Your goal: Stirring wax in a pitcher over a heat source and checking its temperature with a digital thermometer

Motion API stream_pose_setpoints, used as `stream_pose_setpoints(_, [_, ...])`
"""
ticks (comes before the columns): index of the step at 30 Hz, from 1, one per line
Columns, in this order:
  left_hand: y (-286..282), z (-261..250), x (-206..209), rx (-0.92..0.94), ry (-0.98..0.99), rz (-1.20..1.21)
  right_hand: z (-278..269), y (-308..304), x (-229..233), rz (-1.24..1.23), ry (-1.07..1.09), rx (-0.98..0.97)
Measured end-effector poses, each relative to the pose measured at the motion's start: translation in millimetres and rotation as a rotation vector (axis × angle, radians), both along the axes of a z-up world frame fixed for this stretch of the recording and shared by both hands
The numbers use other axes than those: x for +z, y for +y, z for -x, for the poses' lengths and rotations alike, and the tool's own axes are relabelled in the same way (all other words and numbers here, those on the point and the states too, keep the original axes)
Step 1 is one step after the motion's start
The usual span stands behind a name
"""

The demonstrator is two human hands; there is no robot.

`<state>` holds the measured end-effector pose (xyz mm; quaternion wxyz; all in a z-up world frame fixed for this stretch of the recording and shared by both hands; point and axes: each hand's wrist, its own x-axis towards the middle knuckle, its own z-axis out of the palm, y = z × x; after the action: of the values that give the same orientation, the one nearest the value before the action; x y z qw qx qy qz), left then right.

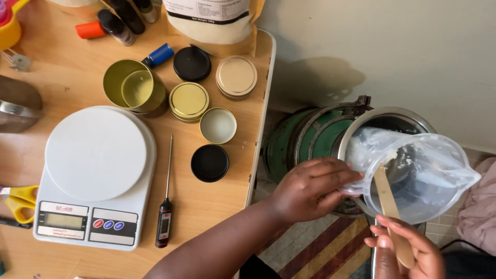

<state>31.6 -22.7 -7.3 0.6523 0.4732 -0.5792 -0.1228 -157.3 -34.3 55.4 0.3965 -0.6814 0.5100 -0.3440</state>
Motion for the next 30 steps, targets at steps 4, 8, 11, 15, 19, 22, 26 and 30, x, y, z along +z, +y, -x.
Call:
stream_pose_setpoints(4, [-0.9,-0.9,-0.1,-0.016,-0.002,-0.006,4.1,-6.3,9.4,-0.023,0.083,-0.043])
stream_pose_setpoints(8, [-3.0,-1.4,-1.5,-0.026,0.001,-0.004,11.6,-10.5,11.8,-0.081,0.107,-0.062])
stream_pose_setpoints(11, [-1.8,1.3,-4.6,0.006,-0.017,0.008,20.8,-12.8,12.8,-0.072,0.121,-0.010])
stream_pose_setpoints(15, [0.2,3.3,-5.6,0.020,-0.017,-0.013,27.1,-15.2,15.6,-0.141,0.191,-0.029])
stream_pose_setpoints(19, [-0.1,3.3,-1.6,-0.008,-0.002,-0.005,3.3,1.9,28.9,-0.093,0.258,-0.147])
stream_pose_setpoints(22, [-0.9,3.6,-1.0,0.001,0.008,-0.009,40.4,-16.1,7.2,0.074,0.257,0.117])
stream_pose_setpoints(26, [-9.9,13.2,1.2,0.181,0.144,0.130,85.6,-50.1,-28.8,0.064,0.257,0.112])
stream_pose_setpoints(30, [-4.2,5.4,8.6,0.021,0.036,-0.023,118.7,-80.1,-78.5,0.060,0.220,0.097])
